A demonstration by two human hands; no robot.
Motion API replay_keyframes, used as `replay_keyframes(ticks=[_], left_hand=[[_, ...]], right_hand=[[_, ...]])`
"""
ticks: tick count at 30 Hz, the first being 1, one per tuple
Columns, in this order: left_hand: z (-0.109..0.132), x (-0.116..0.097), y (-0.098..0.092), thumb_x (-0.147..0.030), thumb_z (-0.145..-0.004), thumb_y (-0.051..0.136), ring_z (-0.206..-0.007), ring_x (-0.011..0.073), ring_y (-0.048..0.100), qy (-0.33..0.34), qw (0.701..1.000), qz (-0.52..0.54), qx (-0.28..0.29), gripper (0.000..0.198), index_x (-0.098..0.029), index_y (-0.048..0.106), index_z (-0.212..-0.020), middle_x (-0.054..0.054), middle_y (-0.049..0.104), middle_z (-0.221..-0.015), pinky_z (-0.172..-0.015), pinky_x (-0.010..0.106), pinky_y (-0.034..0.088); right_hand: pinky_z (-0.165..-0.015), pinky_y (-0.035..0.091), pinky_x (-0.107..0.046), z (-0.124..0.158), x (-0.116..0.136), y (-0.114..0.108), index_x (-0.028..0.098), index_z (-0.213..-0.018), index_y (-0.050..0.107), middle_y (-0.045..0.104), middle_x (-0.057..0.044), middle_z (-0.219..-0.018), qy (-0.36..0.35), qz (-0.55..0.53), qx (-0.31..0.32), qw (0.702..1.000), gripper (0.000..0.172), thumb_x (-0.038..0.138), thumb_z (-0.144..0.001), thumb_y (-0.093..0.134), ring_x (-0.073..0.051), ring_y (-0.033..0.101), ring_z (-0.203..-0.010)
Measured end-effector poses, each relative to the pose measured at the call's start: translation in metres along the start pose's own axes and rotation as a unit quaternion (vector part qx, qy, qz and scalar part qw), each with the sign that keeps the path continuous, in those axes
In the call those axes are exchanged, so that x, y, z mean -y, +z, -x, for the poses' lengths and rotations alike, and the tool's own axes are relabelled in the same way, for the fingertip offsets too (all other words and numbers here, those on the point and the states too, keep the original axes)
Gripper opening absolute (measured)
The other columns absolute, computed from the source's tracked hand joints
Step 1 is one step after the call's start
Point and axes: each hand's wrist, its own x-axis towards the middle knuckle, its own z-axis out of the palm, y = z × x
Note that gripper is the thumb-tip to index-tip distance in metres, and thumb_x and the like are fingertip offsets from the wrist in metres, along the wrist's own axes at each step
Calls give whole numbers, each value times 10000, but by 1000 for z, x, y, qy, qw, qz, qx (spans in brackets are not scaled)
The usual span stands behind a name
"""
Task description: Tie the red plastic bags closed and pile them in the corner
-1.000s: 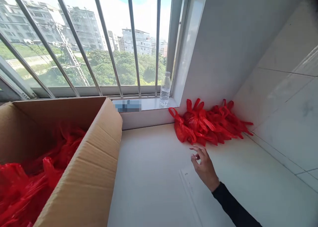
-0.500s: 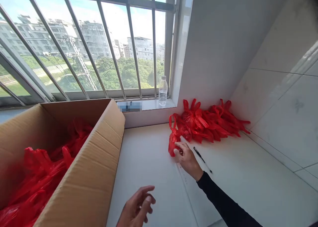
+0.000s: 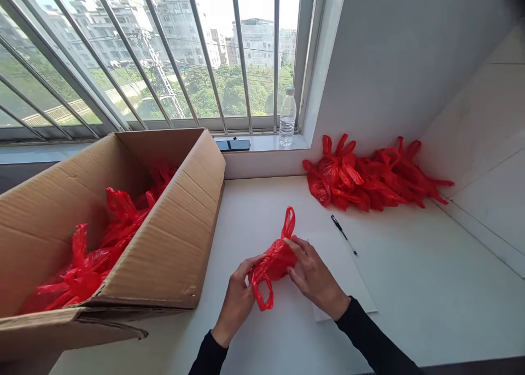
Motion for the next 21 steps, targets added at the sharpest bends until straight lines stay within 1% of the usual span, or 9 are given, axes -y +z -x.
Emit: replay_keyframes(ticks=[2,5,7,10,14,16,18,20,21], left_hand=[[-2,2,-3,-255,-837,683,-1198,295,620,-4,1000,11,-3,365,-278,724,-1199,64,707,-1267,-1004,393,502],[-5,9,-6,-311,-836,709,-1219,299,603,-14,999,30,-36,376,-258,711,-1208,87,684,-1286,-1022,397,491],[-4,17,-4,-391,-843,704,-1299,308,536,-26,993,44,-109,484,-263,631,-1304,105,584,-1413,-1082,426,443],[5,28,7,-510,-836,676,-1353,342,480,-61,972,89,-208,641,-280,490,-1405,137,461,-1509,-1095,501,428],[18,34,29,-613,-740,701,-1202,393,624,-101,958,211,-162,567,-266,671,-1187,148,641,-1330,-937,520,560],[19,35,37,-594,-670,764,-1234,399,609,-105,944,269,-158,541,-278,710,-1106,127,658,-1319,-936,504,570],[20,36,42,-559,-656,786,-1298,381,563,-103,926,306,-195,528,-295,700,-1104,95,644,-1343,-979,488,553],[23,36,47,-551,-684,768,-1270,355,584,-135,898,341,-244,465,-294,693,-1065,77,668,-1291,-970,477,554],[25,35,50,-542,-695,761,-1218,348,618,-166,881,367,-249,422,-285,696,-1023,78,692,-1233,-940,474,565]], right_hand=[[-1029,436,-566,-2,-8,10,297,-1487,451,551,-122,-1344,26,21,-17,999,672,167,-844,600,-331,511,-1208],[-906,480,-508,-5,-14,14,242,-1190,665,669,-83,-1038,57,-8,-9,998,424,119,-789,597,-295,587,-970],[-816,508,-401,-7,-12,11,226,-981,673,683,-50,-952,65,-41,-11,997,242,105,-814,545,-244,609,-886],[-668,502,-292,-4,1,4,227,-954,625,683,-30,-928,92,-83,-33,992,151,196,-931,479,-189,612,-799],[-563,453,-251,13,27,0,234,-980,617,671,-30,-898,125,-170,-37,977,148,331,-971,506,-181,596,-770],[-575,468,-241,22,36,-2,237,-990,615,669,-40,-931,141,-212,-43,966,140,352,-959,540,-186,605,-812],[-679,525,-243,31,41,-3,240,-1045,604,675,-57,-1012,169,-235,-79,954,168,377,-960,555,-188,629,-879],[-776,558,-266,37,43,-2,242,-1094,593,678,-76,-1074,195,-255,-130,938,213,406,-963,560,-190,651,-903],[-802,567,-278,41,45,0,241,-1099,594,681,-84,-1085,198,-265,-147,932,220,410,-962,564,-193,662,-909]])
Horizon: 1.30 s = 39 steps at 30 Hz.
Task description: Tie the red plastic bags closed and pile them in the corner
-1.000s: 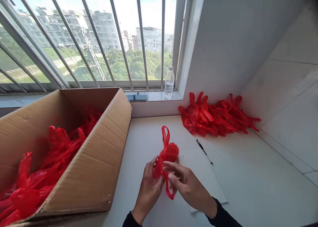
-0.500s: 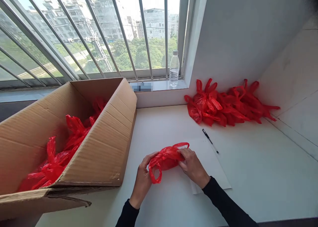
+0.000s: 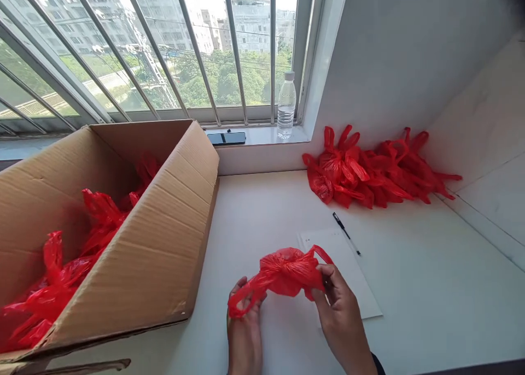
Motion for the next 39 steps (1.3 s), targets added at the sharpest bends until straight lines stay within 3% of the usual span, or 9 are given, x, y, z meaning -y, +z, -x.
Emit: replay_keyframes(ticks=[4,8,12,15,18,24,27,31,39], left_hand=[[14,-6,11,-514,-765,708,-972,328,702,-150,981,81,88,284,-233,669,-783,77,718,-853,-804,443,584],[14,-26,22,-442,-789,727,-791,259,700,-150,981,67,105,268,-225,604,-690,-3,604,-609,-720,356,566],[12,-38,18,-339,-754,771,-772,217,687,-131,978,-10,163,220,-231,692,-928,-5,717,-806,-685,301,538],[16,-42,17,-247,-715,792,-837,232,688,-114,962,-76,236,315,-222,713,-1020,17,749,-938,-702,289,531],[21,-47,21,-206,-692,825,-910,258,688,-107,950,-126,265,420,-221,715,-1096,38,752,-1044,-737,292,533],[20,-48,20,-396,-864,728,-994,278,686,-141,952,-64,266,414,-226,673,-1237,81,740,-1134,-813,326,537],[16,-43,17,-334,-855,749,-1016,270,685,-132,957,-54,252,447,-234,647,-1278,80,730,-1174,-850,322,529],[14,-40,18,-234,-783,811,-1012,253,688,-106,964,-63,234,552,-259,624,-1302,67,708,-1229,-867,304,525],[18,-42,23,-308,-828,776,-967,240,689,-145,961,-58,229,446,-237,652,-1250,75,726,-1164,-820,290,523]], right_hand=[[-772,579,-292,28,0,9,254,-984,662,718,-49,-928,-45,10,87,995,208,445,-904,644,-202,686,-823],[-580,534,-256,42,7,-6,281,-898,731,699,13,-670,-46,53,165,984,238,502,-901,643,-153,628,-540],[-672,550,-258,7,16,-31,258,-951,691,673,-14,-773,29,63,18,997,264,506,-934,603,-166,645,-693],[-897,548,-344,-20,17,-26,267,-1278,611,681,-67,-1113,69,6,114,991,456,545,-917,621,-217,649,-986],[-866,532,-362,-27,13,-12,243,-1234,653,691,-60,-1026,83,-73,180,977,422,540,-939,598,-217,630,-933],[-877,503,-372,-21,4,-6,254,-1148,698,698,-55,-1059,103,-172,156,967,322,489,-985,550,-212,623,-938],[-920,493,-379,-19,-6,-7,283,-1243,628,678,-53,-1116,106,-146,125,975,351,500,-973,568,-210,616,-989],[-896,507,-390,-14,-18,-4,305,-1342,516,670,-47,-1104,128,-110,175,970,512,493,-898,689,-212,622,-965],[-926,521,-401,-13,-9,-5,247,-1148,632,679,-66,-1120,121,-164,177,963,289,427,-926,675,-222,628,-1000]])
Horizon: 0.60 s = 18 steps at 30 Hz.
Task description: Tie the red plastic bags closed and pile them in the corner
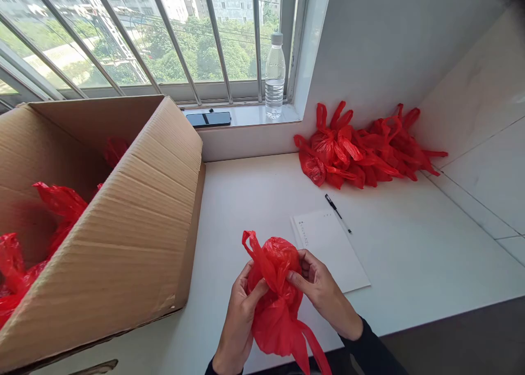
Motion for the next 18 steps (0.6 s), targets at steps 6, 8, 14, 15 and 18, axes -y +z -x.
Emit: replay_keyframes(ticks=[6,8,14,15,18], left_hand=[[-3,5,1,-299,-830,755,-952,247,674,-41,998,-37,-27,242,-191,739,-1046,66,752,-1055,-772,278,516],[-5,6,2,-259,-812,759,-960,247,673,-29,999,-10,-40,284,-209,733,-1090,52,757,-1034,-788,280,514],[-6,7,4,-342,-834,758,-1039,277,667,-34,998,10,-44,304,-205,736,-1105,72,752,-1085,-865,317,527],[-4,6,4,-370,-858,739,-1063,280,663,-40,999,7,-34,312,-206,731,-1122,80,744,-1119,-887,326,526],[2,4,1,-385,-907,693,-1150,282,633,-56,998,-15,20,384,-241,672,-1263,89,703,-1241,-956,348,511]], right_hand=[[-953,510,-396,0,-3,-3,266,-1265,597,667,-76,-1214,13,-36,1,999,342,423,-962,623,-233,618,-1096],[-980,491,-387,-1,-7,-4,289,-1302,570,654,-63,-1244,10,-22,-15,1000,372,439,-965,616,-224,604,-1119],[-889,486,-349,2,-5,-2,247,-1135,666,692,-53,-1094,22,-22,20,999,263,443,-969,606,-199,613,-934],[-879,483,-344,2,-4,-2,247,-1116,670,693,-49,-1079,19,-40,6,999,251,441,-974,598,-194,610,-911],[-855,486,-337,1,-4,-3,260,-1181,647,696,-45,-1085,35,-122,-36,991,283,442,-968,607,-194,622,-899]])
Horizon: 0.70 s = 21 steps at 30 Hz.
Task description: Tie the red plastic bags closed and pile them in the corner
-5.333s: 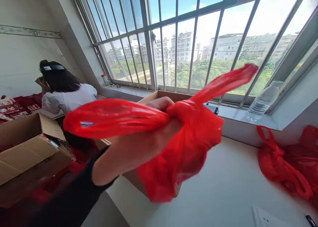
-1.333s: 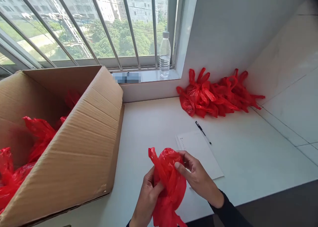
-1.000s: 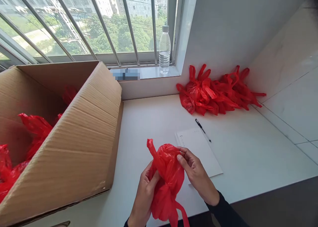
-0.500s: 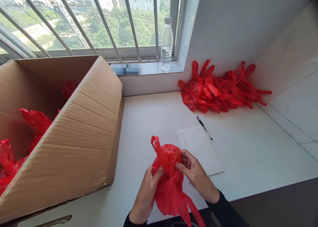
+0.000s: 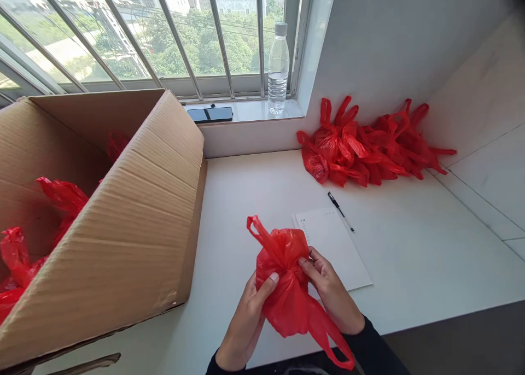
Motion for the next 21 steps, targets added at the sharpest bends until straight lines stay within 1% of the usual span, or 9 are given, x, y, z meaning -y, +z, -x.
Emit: replay_keyframes(ticks=[2,3,7,10,12,15,16,18,21], left_hand=[[2,-1,-1,-357,-908,700,-1197,285,609,8,999,-34,30,445,-266,623,-1336,88,673,-1305,-977,356,506],[2,-1,-1,-352,-905,705,-1212,288,600,19,998,-52,34,466,-270,608,-1354,90,662,-1327,-978,360,508],[0,-1,3,-360,-881,734,-1205,303,603,57,994,-92,11,516,-256,596,-1366,103,664,-1321,-952,372,525],[0,-1,2,-383,-888,720,-1155,296,630,50,994,-94,-5,500,-252,603,-1357,100,688,-1274,-932,369,530],[3,-3,0,-413,-918,674,-1134,288,638,42,996,-79,-5,459,-253,614,-1344,95,690,-1266,-916,359,532],[6,-4,-2,-415,-931,654,-1119,277,632,45,996,-78,22,440,-263,617,-1342,84,686,-1264,-909,340,524],[6,-5,-3,-414,-928,658,-1104,273,632,50,994,-94,28,432,-261,625,-1331,82,690,-1253,-907,335,520],[3,-3,-4,-426,-922,664,-1051,263,637,62,988,-138,24,403,-244,658,-1282,82,702,-1214,-889,331,517],[-6,4,-6,-461,-903,678,-898,228,638,74,981,-182,6,357,-206,721,-1149,80,729,-1120,-772,301,515]], right_hand=[[-821,494,-333,-1,-2,-3,265,-1241,629,701,-49,-1095,31,-51,-13,998,339,446,-954,623,-205,638,-905],[-810,496,-333,-1,-4,-5,269,-1261,622,702,-50,-1108,46,-72,-17,996,358,450,-953,623,-210,644,-916],[-856,498,-346,1,-9,-7,280,-1277,623,692,-49,-1188,74,-98,-2,992,368,454,-953,622,-228,645,-1024],[-860,494,-342,1,-13,-4,256,-1229,650,701,-57,-1168,67,-88,8,994,350,424,-923,675,-227,651,-1015],[-835,494,-334,1,-16,-3,243,-1176,667,713,-55,-1116,61,-102,-14,993,316,417,-913,686,-221,659,-972],[-832,499,-336,0,-18,-2,237,-1117,678,721,-42,-1052,69,-149,-56,985,296,460,-925,650,-215,665,-935],[-843,503,-344,0,-17,-1,234,-1109,678,721,-43,-1050,75,-167,-58,981,310,484,-932,629,-219,666,-941],[-863,508,-357,2,-15,2,232,-1123,675,720,-52,-1080,88,-193,-42,976,341,513,-943,601,-231,665,-977],[-876,507,-346,5,-12,7,252,-1209,647,709,-54,-1145,92,-197,-11,976,334,462,-950,617,-225,658,-1020]])
